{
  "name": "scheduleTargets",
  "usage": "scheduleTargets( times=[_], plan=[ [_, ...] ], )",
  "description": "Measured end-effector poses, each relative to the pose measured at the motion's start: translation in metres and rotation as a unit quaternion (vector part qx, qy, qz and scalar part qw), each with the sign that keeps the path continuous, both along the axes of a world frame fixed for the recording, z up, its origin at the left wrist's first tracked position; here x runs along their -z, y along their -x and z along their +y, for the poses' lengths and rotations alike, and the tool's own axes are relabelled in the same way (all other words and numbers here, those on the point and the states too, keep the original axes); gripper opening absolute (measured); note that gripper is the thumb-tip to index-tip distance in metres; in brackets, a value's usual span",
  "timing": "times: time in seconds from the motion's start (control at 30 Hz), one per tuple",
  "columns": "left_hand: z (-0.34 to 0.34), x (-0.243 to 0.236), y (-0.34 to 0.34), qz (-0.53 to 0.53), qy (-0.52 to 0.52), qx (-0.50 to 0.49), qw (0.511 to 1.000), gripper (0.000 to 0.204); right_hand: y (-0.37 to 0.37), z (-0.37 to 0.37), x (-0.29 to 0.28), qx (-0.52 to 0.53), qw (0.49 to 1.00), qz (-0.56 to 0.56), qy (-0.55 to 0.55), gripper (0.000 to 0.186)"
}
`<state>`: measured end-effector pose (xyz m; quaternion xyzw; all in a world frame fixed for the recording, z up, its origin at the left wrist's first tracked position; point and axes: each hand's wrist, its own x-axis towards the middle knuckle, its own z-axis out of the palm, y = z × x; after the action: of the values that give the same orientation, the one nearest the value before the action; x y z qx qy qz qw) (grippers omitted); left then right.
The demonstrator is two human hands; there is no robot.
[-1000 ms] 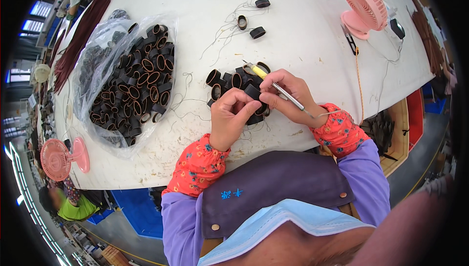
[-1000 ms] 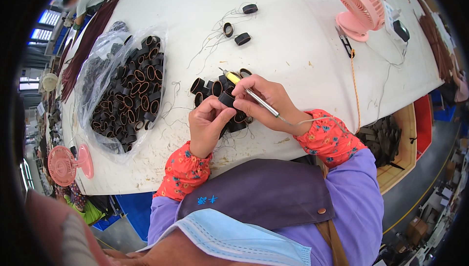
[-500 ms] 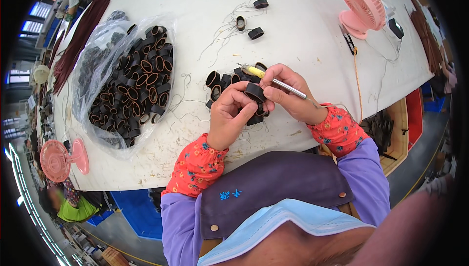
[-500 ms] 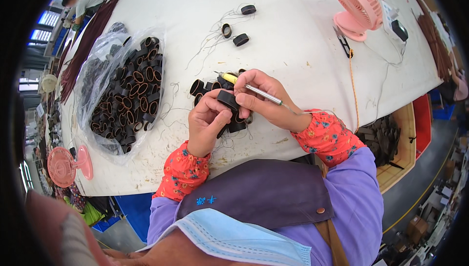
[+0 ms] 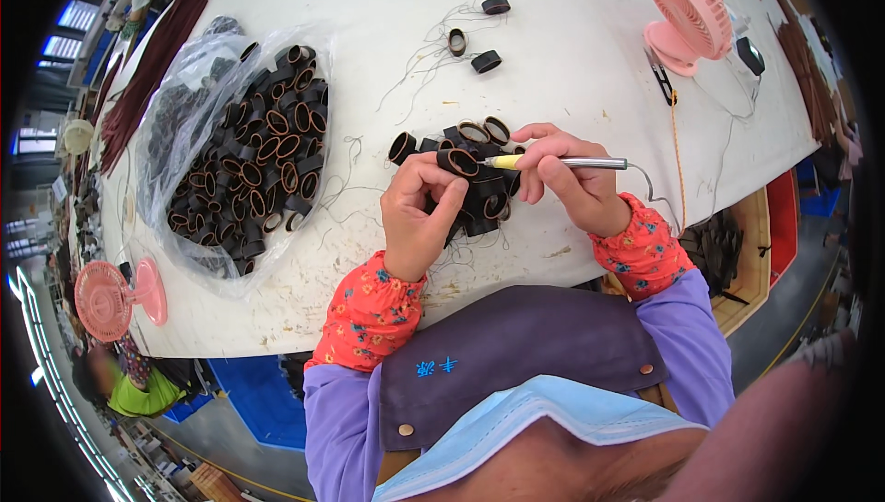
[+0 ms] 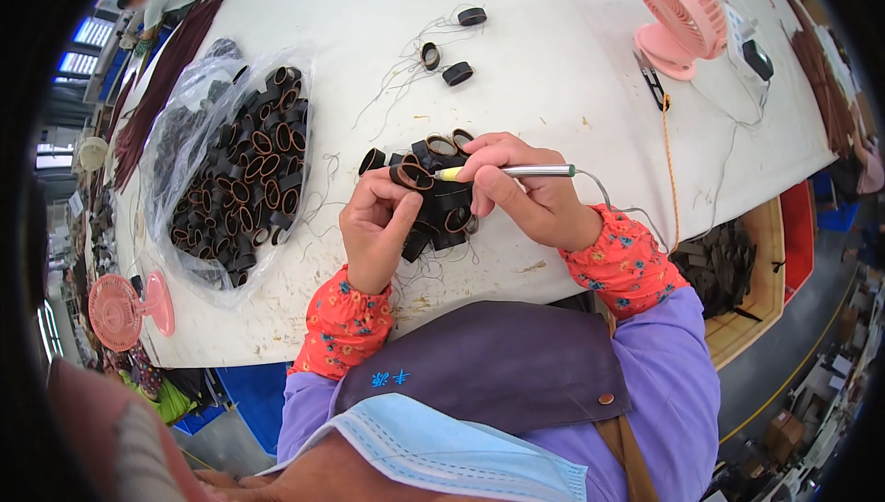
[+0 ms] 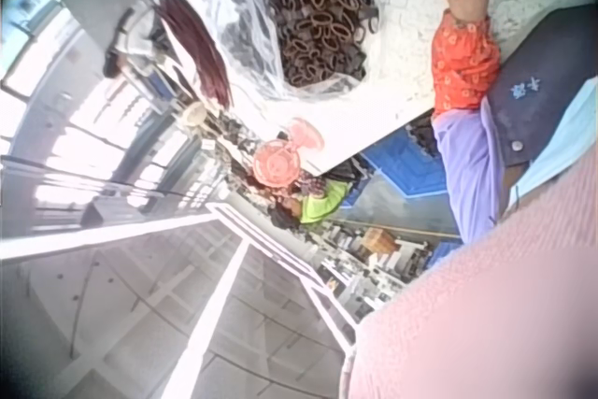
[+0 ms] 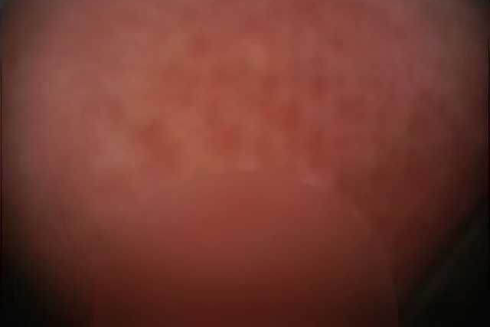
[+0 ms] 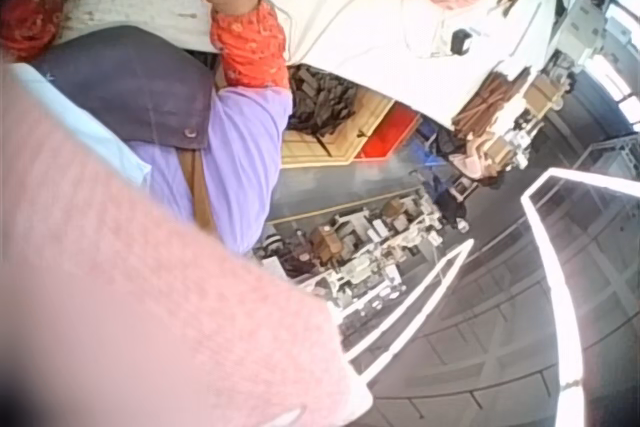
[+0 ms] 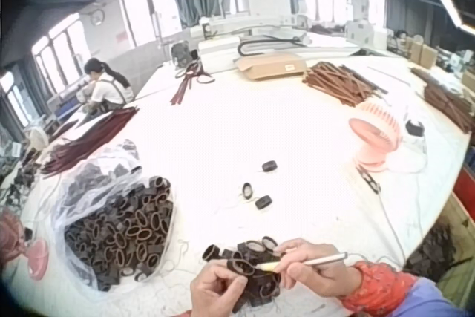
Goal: Applying a yellow finish or adhesive to the edges of small black leather loops using a precision applicator pen.
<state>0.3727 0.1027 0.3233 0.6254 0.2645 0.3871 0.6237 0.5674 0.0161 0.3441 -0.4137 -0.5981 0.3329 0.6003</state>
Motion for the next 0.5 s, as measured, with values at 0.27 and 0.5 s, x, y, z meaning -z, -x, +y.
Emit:
scheduleTargets(
  times=[0.27,0.5],
  plan=[
    [-0.0009,0.0000,-0.0010,0.004,-0.004,-0.001,1.000,0.009,0.0028,0.0015,0.0020,0.025,0.999,-0.038,-0.013,0.018],
    [-0.0018,0.0027,0.0001,0.007,-0.007,0.006,1.000,0.010,0.0046,0.0002,0.0025,0.003,1.000,0.002,-0.001,0.018]
  ],
)
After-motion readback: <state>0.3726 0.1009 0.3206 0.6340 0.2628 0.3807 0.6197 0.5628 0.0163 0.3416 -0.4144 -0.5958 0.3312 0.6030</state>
